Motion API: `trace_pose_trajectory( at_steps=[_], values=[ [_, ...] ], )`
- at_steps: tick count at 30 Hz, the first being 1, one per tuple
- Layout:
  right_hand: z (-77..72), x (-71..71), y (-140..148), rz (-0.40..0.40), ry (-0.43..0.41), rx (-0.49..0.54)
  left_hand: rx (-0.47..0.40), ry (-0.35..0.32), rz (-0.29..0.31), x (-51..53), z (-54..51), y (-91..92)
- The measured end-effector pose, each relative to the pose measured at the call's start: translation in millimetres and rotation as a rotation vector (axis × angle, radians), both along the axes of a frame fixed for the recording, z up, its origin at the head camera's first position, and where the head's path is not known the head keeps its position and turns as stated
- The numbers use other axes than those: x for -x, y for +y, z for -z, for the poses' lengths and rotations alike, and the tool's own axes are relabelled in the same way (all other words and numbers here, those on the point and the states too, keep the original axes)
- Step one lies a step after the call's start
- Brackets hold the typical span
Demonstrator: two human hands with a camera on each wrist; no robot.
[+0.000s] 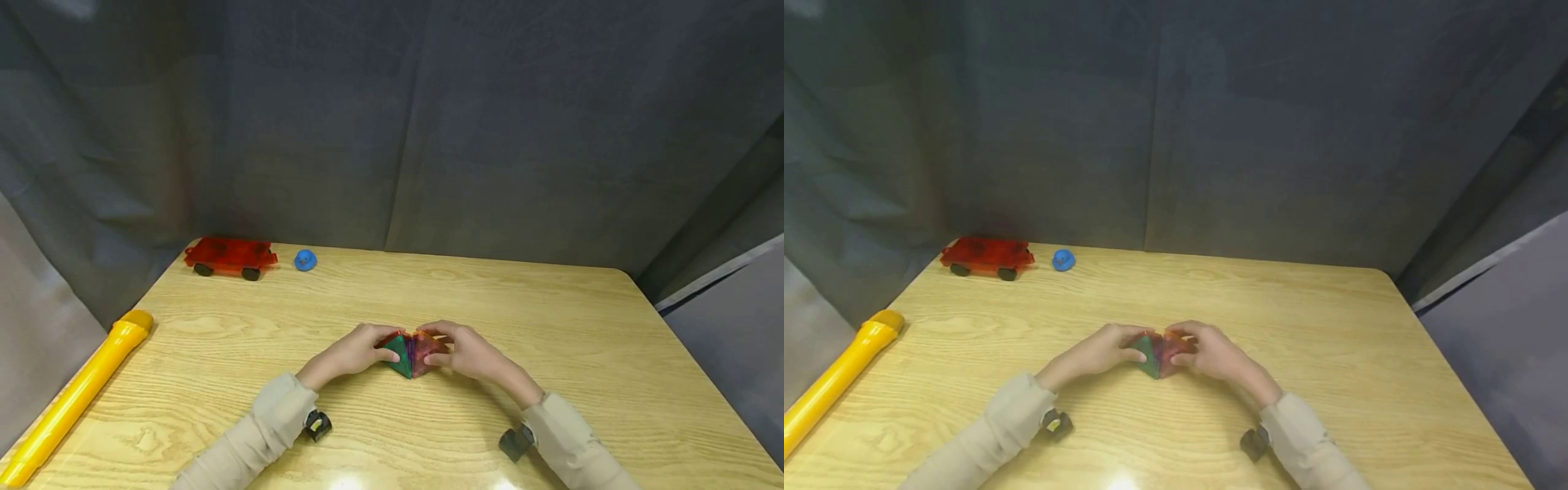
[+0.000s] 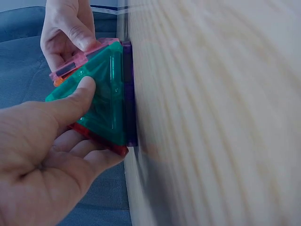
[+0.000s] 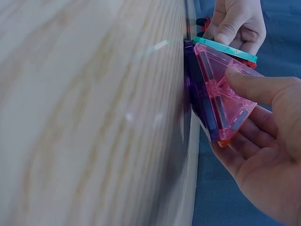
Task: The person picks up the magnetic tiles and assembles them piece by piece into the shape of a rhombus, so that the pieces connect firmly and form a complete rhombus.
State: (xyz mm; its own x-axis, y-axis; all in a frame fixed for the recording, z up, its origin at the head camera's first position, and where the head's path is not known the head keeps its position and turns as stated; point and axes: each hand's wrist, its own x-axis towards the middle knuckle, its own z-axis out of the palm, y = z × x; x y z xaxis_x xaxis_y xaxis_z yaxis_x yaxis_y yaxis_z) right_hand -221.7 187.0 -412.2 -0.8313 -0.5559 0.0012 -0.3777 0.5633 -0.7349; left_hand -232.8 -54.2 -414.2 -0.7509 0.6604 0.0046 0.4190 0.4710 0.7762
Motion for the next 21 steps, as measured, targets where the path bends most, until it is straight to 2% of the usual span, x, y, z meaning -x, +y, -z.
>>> trace_pose_trajectory(
  at_steps=[14, 21],
  values=[
    [-1.8, -0.9, -10.6, -0.002, 0.123, -0.008, -0.031, 0.009, 0.036, -0.4, -0.9, -0.4],
    [-1.9, -2.6, -11.0, -0.014, 0.121, 0.019, -0.033, 0.014, 0.035, -0.2, -0.3, 0.2]
  ],
)
